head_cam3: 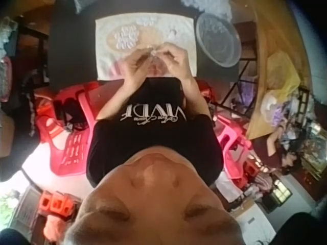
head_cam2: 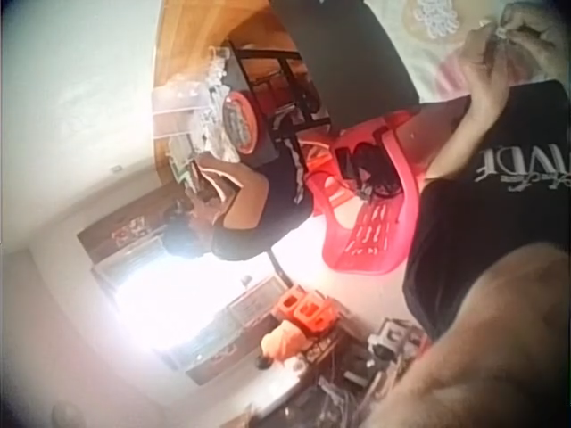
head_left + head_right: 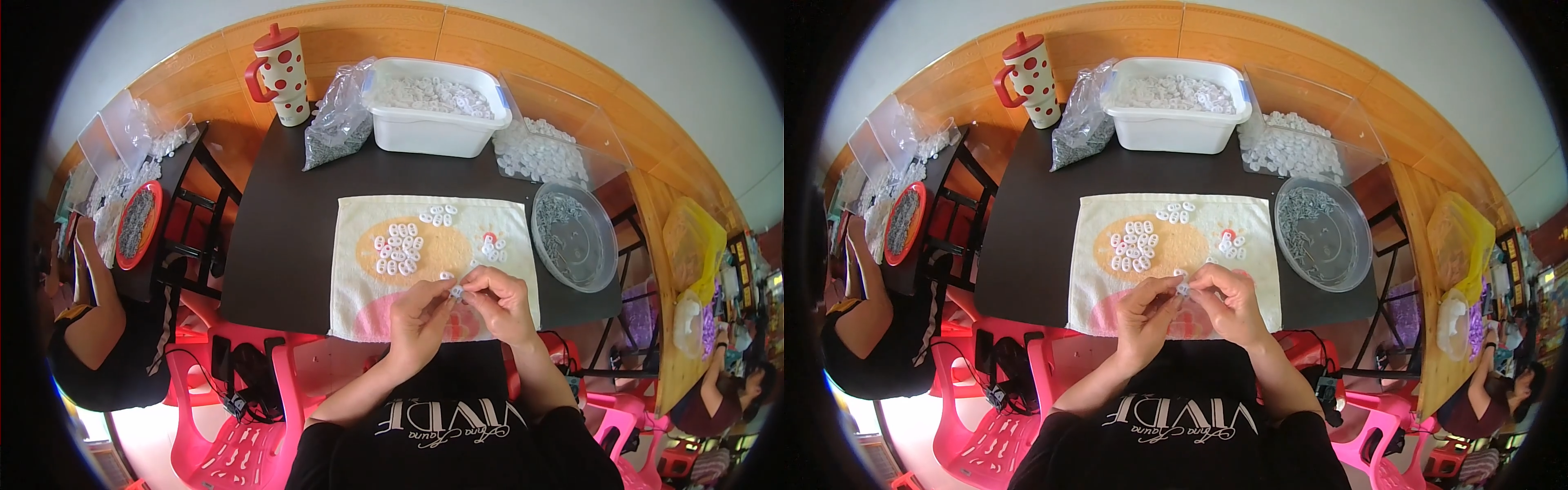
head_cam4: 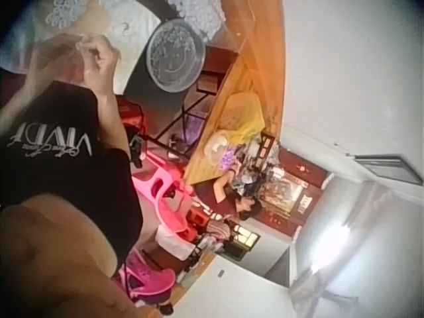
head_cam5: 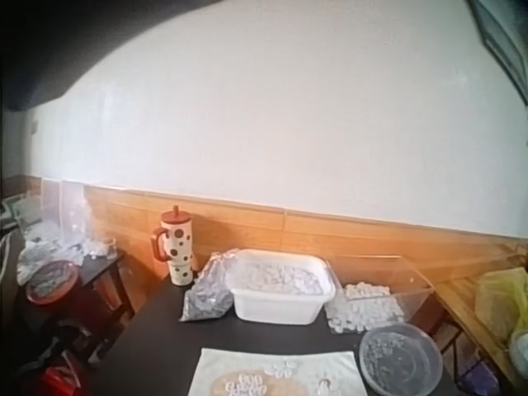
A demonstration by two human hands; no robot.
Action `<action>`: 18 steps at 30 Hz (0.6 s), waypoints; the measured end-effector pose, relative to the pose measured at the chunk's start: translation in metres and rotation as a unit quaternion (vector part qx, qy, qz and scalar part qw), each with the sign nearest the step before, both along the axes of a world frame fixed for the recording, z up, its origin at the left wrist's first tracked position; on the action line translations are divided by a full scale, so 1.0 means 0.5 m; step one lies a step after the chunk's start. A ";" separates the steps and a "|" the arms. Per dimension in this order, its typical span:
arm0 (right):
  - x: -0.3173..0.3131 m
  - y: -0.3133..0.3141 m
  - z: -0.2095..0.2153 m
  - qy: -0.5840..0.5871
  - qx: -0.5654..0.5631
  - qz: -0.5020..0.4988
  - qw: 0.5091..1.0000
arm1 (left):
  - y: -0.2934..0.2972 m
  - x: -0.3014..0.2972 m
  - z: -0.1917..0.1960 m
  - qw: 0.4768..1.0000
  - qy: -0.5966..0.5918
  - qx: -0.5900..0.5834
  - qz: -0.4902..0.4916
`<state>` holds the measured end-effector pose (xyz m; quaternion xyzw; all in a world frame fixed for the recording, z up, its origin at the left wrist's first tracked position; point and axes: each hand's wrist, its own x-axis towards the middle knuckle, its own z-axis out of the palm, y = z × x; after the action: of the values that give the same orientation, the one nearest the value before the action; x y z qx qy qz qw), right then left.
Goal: Sorting and inspecting white plastic components at a table.
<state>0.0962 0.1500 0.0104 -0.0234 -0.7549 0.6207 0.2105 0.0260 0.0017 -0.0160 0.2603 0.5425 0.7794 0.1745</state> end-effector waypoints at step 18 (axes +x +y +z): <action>-0.001 -0.001 0.012 0.002 0.051 0.001 0.999 | -0.011 -0.017 0.007 0.997 0.053 -0.054 -0.024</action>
<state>0.0956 0.1495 0.0165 -0.0110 -0.7851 0.5818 0.2121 0.0175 -0.0038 -0.0126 0.3043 0.5860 0.7295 0.1783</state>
